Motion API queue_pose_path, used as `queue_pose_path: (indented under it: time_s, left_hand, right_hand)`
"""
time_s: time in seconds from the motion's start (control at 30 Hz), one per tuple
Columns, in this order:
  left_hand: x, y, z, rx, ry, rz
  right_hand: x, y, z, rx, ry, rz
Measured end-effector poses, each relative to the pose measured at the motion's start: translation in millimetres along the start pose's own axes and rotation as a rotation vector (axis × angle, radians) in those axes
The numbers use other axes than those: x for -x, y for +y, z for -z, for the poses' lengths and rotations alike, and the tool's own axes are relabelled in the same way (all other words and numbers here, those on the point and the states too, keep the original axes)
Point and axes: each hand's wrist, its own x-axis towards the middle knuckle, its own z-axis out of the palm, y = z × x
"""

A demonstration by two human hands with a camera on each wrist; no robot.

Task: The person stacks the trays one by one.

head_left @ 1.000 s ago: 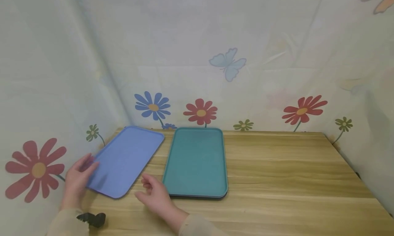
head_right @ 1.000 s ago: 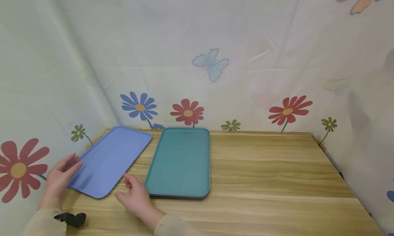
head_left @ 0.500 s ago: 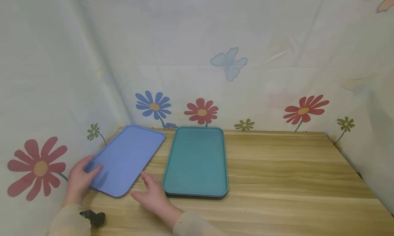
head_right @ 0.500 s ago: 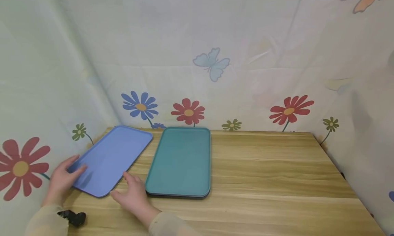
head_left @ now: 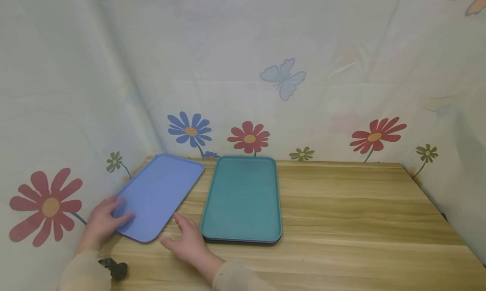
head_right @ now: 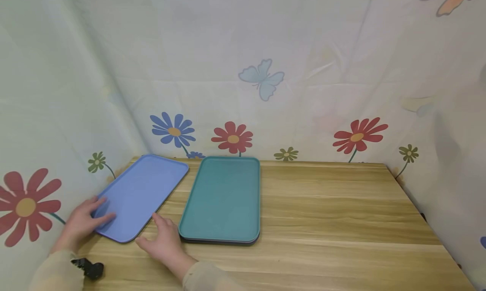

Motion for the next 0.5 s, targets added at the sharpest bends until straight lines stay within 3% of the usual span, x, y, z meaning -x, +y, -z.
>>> queue_pose_path:
  time_s: [0.17,0.5]
  left_hand:
    - [0.3,4.9,3.9,-0.079,-0.088,0.005]
    - [6.3,13.2,4.1,-0.132,-0.092,0.015]
  right_hand:
    - [0.0,0.0,0.5,0.034,0.001,0.011]
    - [-2.1,0.6,-4.4,0.096,0.006,-0.021]
